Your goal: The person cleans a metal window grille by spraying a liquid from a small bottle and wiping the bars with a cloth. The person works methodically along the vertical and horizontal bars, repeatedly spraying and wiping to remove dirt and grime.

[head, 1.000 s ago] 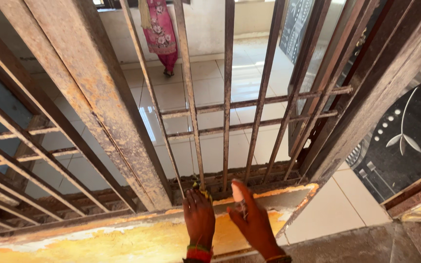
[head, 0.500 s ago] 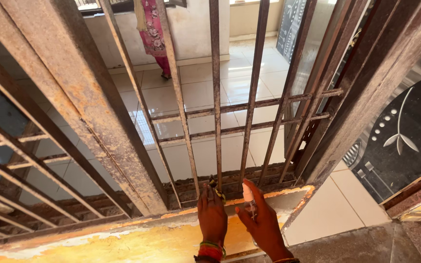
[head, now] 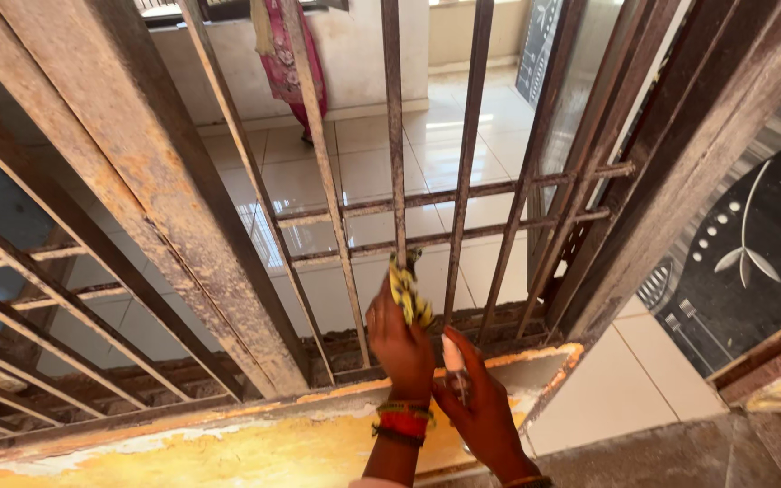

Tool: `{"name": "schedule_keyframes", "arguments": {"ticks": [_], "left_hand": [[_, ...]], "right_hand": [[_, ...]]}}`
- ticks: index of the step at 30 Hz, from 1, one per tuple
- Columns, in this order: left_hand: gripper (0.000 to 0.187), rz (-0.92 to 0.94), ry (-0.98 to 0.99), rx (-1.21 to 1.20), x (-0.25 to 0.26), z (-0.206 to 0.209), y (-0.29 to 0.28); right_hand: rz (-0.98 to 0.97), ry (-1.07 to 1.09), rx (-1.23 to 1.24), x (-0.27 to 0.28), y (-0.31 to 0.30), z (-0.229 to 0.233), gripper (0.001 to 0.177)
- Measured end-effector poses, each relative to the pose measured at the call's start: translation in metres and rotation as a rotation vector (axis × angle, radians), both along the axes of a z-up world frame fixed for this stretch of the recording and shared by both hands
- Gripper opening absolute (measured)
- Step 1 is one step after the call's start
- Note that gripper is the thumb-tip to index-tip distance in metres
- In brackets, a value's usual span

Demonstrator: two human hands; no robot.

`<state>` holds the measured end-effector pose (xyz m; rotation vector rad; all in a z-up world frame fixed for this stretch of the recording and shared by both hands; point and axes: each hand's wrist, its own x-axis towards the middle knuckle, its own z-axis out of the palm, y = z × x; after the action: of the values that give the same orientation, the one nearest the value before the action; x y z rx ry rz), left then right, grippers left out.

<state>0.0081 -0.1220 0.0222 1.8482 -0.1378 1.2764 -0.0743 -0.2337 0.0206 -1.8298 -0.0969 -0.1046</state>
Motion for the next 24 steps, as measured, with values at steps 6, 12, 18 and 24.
{"name": "schedule_keyframes", "arguments": {"ticks": [6,12,18,24], "left_hand": [[0.058,0.040,0.202,0.410,0.006,-0.122,0.036],[0.047,0.114,0.462,0.388,-0.005,-0.187,0.029],[0.018,-0.037,0.444,-0.210,0.020,-0.102,0.010],[0.020,-0.241,0.184,-0.744,0.017,0.009,-0.023]], "right_hand": [[-0.022,0.116,-0.031,0.006,-0.006,0.002,0.080],[0.032,0.094,-0.033,0.007,-0.001,-0.007,0.079],[0.012,0.082,-0.038,0.008,-0.009,-0.003,0.078],[0.040,-0.075,-0.032,0.003,-0.017,-0.004,0.074]]}}
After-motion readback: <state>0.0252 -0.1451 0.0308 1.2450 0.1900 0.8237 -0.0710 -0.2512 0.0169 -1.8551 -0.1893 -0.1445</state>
